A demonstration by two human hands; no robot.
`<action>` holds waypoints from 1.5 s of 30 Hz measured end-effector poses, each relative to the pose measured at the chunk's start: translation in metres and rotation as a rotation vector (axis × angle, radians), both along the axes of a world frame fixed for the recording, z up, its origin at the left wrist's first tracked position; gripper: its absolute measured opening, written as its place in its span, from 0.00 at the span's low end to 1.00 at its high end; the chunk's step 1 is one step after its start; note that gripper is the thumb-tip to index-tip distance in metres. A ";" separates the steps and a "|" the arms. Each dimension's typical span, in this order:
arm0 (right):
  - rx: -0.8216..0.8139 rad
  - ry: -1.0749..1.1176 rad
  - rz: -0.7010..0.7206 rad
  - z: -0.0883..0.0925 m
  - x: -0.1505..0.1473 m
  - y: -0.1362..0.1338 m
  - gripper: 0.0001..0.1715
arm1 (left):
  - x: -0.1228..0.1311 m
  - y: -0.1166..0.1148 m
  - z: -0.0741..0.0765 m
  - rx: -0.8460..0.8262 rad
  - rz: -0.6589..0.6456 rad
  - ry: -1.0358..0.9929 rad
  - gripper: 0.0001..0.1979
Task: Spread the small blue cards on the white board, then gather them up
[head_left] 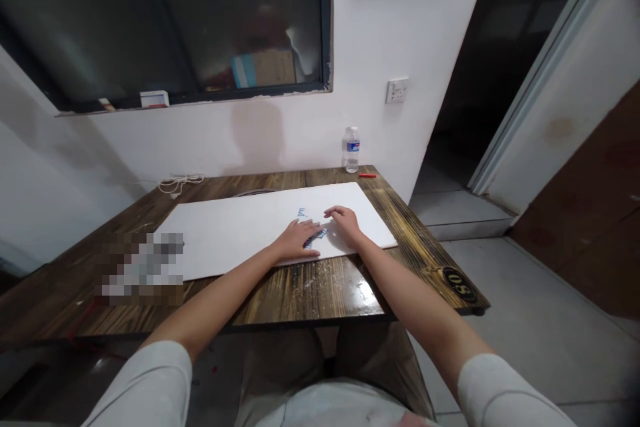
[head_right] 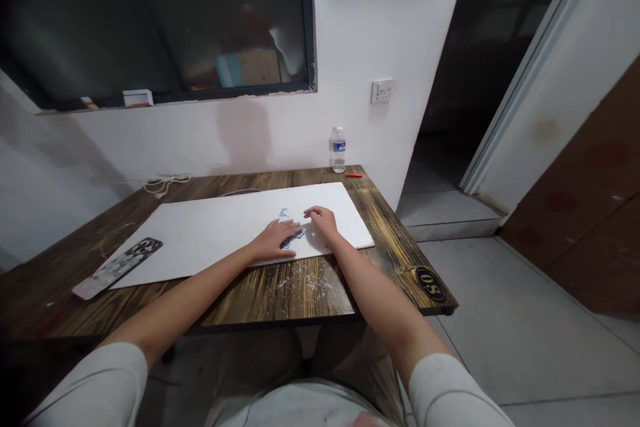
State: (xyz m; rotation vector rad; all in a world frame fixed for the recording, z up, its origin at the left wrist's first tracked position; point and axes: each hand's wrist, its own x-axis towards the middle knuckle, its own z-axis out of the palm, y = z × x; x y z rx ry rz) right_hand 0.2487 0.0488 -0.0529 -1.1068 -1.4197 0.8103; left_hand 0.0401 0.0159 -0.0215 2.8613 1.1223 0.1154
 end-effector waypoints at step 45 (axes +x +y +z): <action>-0.037 -0.030 -0.099 -0.002 0.002 0.001 0.17 | 0.029 0.010 0.001 0.030 0.084 0.030 0.36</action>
